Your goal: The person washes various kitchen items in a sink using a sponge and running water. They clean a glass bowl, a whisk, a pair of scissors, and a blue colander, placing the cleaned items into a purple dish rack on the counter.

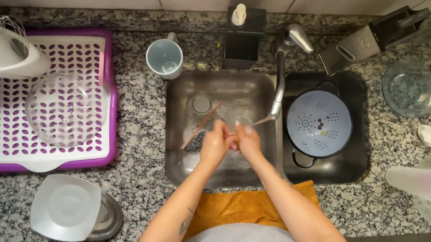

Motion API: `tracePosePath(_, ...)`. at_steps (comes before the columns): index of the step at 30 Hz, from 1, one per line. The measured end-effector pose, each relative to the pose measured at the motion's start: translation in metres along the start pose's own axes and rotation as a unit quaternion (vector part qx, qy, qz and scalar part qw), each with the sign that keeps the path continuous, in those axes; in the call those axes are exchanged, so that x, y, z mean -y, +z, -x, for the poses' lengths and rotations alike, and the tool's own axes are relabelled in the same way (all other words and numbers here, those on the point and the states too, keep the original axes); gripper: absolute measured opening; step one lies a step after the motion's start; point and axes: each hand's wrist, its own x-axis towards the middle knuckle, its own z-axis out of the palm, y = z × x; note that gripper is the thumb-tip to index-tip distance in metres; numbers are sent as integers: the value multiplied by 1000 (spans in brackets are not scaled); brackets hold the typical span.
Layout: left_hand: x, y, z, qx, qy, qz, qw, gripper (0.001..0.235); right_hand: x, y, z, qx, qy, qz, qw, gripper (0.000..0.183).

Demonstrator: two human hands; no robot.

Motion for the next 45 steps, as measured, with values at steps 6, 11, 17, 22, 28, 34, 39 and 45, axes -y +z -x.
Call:
tracePosePath(6, -17, 40, -1, 85, -166, 316, 930, 44, 9, -20, -31, -176, -200, 145, 953, 39)
tracePosePath(11, -51, 12, 4, -20, 15, 70, 997, 33, 6, -23, -43, -147, -87, -214, 962, 33)
tracePosePath(17, -60, 1, -2, -14, -3, 62, 998, 26, 66, -59, 17, -63, -290, -155, 942, 19)
tracePosePath(22, -37, 23, -13, 52, -106, 404, 907, 22, 37, -73, 12, -60, -427, 74, 899, 19)
tracePosePath(28, -45, 14, 2, 41, -131, 495, 858, 30, -12, -82, -18, -117, -241, -50, 962, 19)
tracePosePath(34, -61, -1, -2, 64, -67, 450, 888, 23, 60, -91, 22, -28, -139, -204, 969, 24)
tracePosePath(39, -64, -20, 1, 17, -52, 384, 922, 22, 55, -107, 19, -42, -130, -223, 965, 13)
tracePosePath(45, -90, -58, 17, 10, 45, 226, 973, 22, 65, -108, 43, -6, -222, -149, 964, 23)
